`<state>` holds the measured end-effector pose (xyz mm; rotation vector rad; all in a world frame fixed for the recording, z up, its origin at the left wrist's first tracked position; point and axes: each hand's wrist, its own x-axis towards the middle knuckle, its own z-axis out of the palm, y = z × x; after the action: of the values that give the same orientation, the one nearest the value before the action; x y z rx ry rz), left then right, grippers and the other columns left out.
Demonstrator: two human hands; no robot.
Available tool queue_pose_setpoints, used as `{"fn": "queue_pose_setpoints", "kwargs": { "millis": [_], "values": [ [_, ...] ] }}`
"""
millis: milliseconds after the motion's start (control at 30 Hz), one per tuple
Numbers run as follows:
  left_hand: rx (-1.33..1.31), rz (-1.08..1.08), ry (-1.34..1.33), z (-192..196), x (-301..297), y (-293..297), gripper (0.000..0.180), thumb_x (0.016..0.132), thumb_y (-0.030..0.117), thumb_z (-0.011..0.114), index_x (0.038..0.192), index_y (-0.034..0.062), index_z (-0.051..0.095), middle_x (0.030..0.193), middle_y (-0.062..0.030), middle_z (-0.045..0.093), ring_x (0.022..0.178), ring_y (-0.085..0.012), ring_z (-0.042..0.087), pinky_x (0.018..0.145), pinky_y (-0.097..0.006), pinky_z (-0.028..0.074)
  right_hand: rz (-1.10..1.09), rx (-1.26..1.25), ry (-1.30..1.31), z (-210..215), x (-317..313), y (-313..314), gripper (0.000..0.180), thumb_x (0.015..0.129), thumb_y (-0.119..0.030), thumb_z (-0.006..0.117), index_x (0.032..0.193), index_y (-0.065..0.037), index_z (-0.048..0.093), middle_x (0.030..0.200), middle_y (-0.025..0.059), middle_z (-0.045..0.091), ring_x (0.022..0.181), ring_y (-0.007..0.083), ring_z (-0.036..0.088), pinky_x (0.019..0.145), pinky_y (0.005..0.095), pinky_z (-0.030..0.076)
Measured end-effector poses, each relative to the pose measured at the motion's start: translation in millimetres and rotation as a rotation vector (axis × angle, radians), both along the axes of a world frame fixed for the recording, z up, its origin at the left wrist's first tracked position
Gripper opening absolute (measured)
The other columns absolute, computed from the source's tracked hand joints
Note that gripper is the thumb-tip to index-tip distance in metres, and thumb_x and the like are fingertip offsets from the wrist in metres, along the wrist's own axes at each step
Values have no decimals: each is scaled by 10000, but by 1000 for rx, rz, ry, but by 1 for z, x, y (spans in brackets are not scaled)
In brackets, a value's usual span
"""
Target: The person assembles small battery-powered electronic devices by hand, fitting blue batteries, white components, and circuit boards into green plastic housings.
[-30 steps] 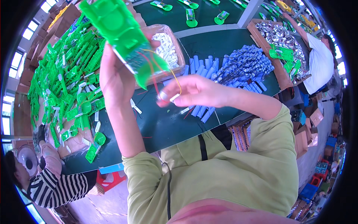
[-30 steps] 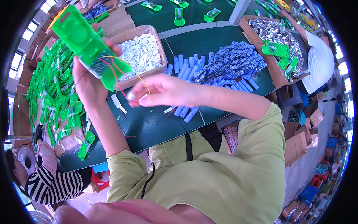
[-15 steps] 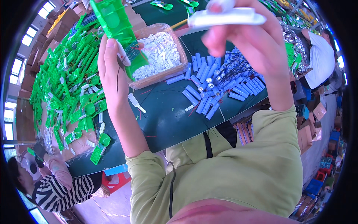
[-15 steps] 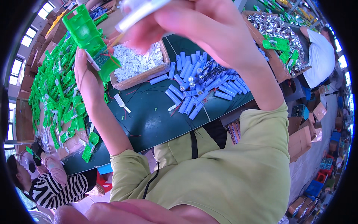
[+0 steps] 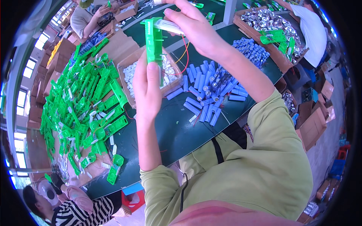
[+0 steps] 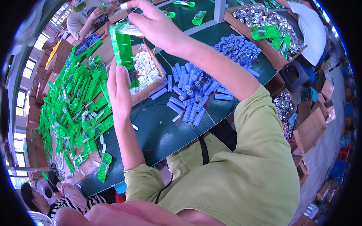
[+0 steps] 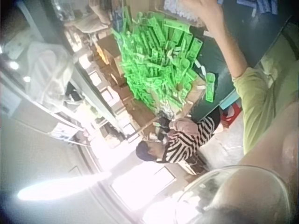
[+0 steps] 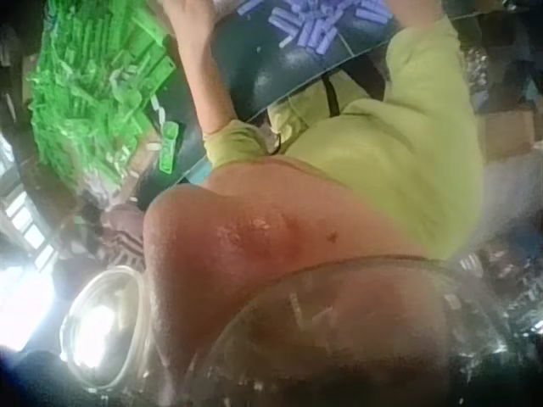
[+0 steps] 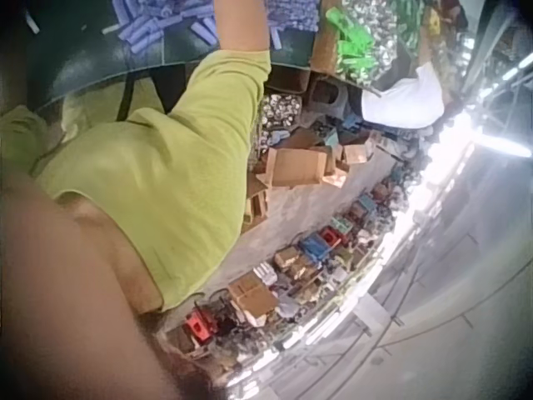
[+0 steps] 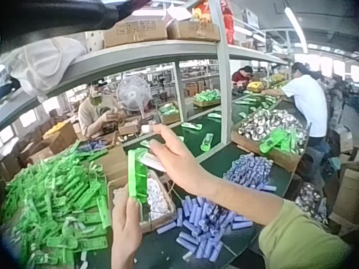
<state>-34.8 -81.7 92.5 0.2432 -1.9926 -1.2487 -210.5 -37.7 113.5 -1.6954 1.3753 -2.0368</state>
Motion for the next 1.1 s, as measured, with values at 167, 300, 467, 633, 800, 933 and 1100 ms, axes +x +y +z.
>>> {"fn": "queue_pose_setpoints", "kwargs": {
  "millis": [167, 300, 467, 633, 800, 933, 1100],
  "values": [
    [-200, 97, -67, -17, -10, 1, 384, 941, 181, 407, 1250, -41, 452, 877, -124, 532, 740, -203, 513, 683, -317, 417, -117, -186, -327, 1, 5, -1, 189, 946, -190, 420, 1048, -44, 483, 707, 27, 525, 634, 70, 485, 571, 224, 398],
    [-411, 193, 5, -16, -18, 13, 353, 926, 181, 431, 1188, -50, 486, 885, -163, 561, 802, -262, 566, 716, -357, 437, -34, -120, -704, -8, 19, -3, 181, 949, -164, 418, 1050, -57, 524, 775, 19, 541, 676, 86, 478, 636, 228, 387],
    [170, -259, -242, -6, 1, 0, 359, 948, 283, 388, 1081, -20, 527, 825, -102, 585, 678, -162, 567, 598, -273, 457, -27, -172, -287, -14, 0, 13, 301, 972, -273, 360, 1031, -40, 541, 895, 62, 597, 823, 117, 555, 718, 257, 442],
    [511, -379, -82, -7, 2, -9, 472, 937, 418, 405, 1153, -1, 418, 839, -148, 589, 642, -171, 587, 522, -275, 498, 447, 58, -597, -20, 15, 31, 502, 961, -443, 316, 1120, -11, 516, 1096, 105, 588, 1009, 192, 566, 929, 351, 405],
    [427, -456, 48, -11, 1, -12, 575, 904, 474, 455, 1206, -3, 348, 870, -156, 580, 657, -187, 591, 545, -278, 503, 930, 48, -932, -8, 12, 62, 486, 939, -342, 365, 1281, 2, 394, 1228, 161, 530, 1167, 267, 494, 1004, 404, 350],
    [368, -407, 101, -5, 0, -1, 632, 882, 491, 488, 1240, -1, 317, 924, -157, 570, 684, -203, 597, 567, -283, 505, 962, 39, -1173, 0, 19, 69, 389, 920, -328, 408, 1126, 0, 445, 1155, 239, 551, 1015, 300, 587, 942, 428, 418],
    [475, -358, 108, -15, -6, -10, 451, 956, 392, 376, 1225, 31, 344, 929, -171, 567, 678, -206, 589, 545, -284, 503, 335, 154, -1497, 44, 59, 65, 212, 933, -105, 411, 1128, -38, 458, 841, 31, 512, 767, 76, 499, 681, 208, 413]
  ]
}}
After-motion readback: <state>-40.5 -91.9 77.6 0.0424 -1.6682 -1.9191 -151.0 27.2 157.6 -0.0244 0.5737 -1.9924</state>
